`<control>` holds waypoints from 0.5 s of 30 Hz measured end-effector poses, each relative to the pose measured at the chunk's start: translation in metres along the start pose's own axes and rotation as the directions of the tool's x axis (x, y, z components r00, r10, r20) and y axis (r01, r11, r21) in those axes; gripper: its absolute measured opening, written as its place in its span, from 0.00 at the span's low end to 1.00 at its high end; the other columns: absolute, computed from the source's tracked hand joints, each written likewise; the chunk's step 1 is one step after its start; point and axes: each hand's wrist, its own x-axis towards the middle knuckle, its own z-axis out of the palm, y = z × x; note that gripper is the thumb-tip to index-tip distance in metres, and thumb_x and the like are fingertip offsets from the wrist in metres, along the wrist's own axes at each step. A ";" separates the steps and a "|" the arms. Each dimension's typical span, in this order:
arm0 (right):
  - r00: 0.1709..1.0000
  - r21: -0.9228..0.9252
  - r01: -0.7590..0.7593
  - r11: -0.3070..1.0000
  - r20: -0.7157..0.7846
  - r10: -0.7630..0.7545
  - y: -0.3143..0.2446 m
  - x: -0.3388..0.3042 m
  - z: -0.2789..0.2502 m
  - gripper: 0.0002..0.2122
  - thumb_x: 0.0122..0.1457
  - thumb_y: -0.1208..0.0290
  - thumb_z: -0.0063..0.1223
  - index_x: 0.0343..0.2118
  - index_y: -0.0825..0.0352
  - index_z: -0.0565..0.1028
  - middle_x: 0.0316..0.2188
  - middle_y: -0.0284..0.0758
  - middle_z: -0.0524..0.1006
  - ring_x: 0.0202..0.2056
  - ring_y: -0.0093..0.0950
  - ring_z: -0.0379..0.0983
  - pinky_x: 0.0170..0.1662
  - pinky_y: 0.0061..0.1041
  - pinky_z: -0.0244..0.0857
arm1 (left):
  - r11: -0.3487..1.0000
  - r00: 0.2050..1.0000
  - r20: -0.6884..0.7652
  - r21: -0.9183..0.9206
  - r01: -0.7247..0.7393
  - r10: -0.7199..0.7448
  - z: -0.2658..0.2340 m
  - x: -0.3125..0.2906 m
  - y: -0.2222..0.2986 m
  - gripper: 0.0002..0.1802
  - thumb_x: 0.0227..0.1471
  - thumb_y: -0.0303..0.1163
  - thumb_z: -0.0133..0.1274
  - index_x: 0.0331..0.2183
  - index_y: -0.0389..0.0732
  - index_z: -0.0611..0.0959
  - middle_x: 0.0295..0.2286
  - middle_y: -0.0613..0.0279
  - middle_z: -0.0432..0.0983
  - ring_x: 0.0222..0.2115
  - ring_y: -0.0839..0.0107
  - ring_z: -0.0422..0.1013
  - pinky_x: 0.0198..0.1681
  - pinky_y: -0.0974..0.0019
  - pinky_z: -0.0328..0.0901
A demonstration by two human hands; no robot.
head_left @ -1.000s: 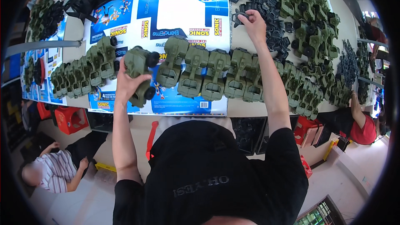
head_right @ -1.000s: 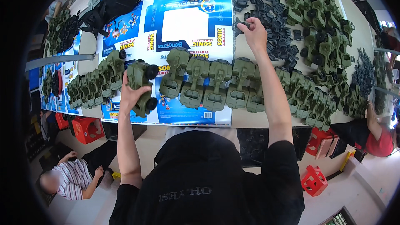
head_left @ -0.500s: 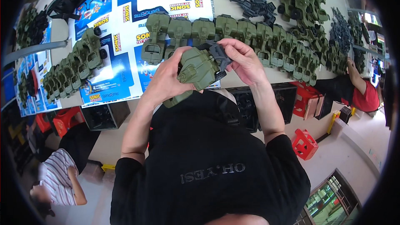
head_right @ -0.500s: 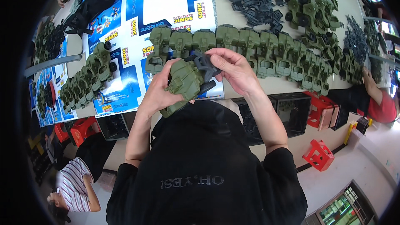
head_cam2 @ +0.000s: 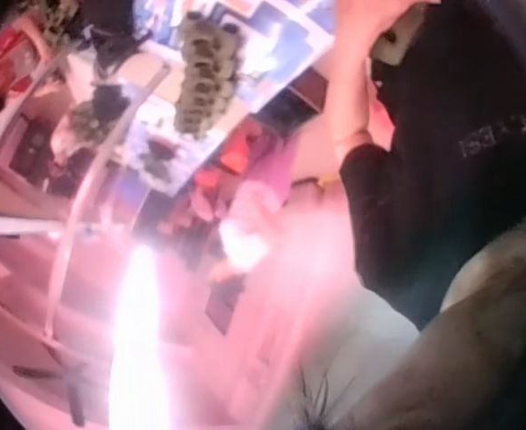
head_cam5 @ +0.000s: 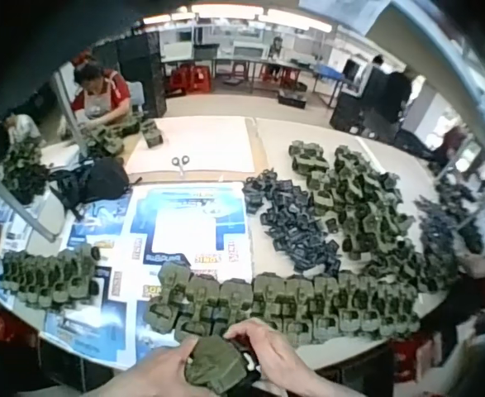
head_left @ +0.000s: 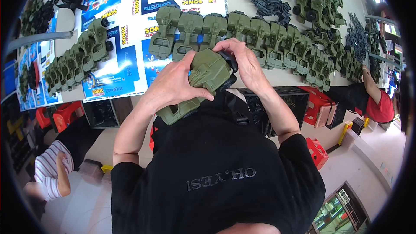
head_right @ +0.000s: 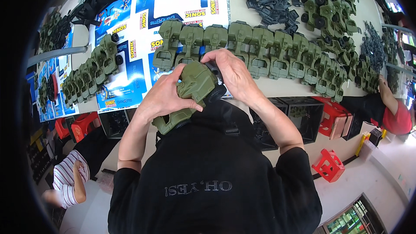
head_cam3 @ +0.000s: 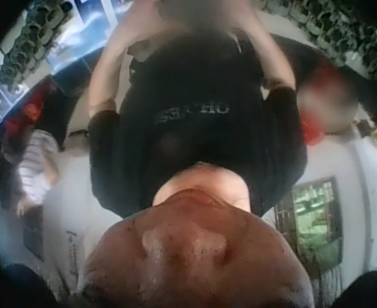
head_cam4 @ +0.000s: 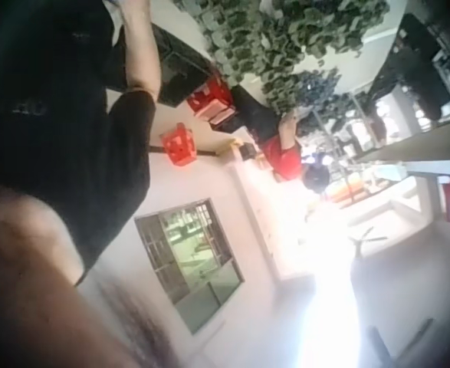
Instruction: The person assembles small green toy tanks by hand on a table. They pick up a green plastic tank body and a black plastic wheel, then press the wheel into the body to attach it. This process is repeated for multiple units, with the person handling the parts and placing the assembled tanks back on the table.
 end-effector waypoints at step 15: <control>0.943 0.405 -0.249 0.880 -0.107 0.316 0.010 0.001 0.008 0.34 0.62 0.41 0.18 0.32 0.68 0.73 0.27 0.30 0.70 0.31 0.20 0.63 0.39 0.20 0.57 | 0.989 0.997 -0.065 0.137 0.056 -0.048 0.005 -0.002 0.012 0.42 0.27 0.50 0.68 0.38 0.33 0.68 0.27 0.46 0.76 0.33 0.50 0.74 0.37 0.56 0.67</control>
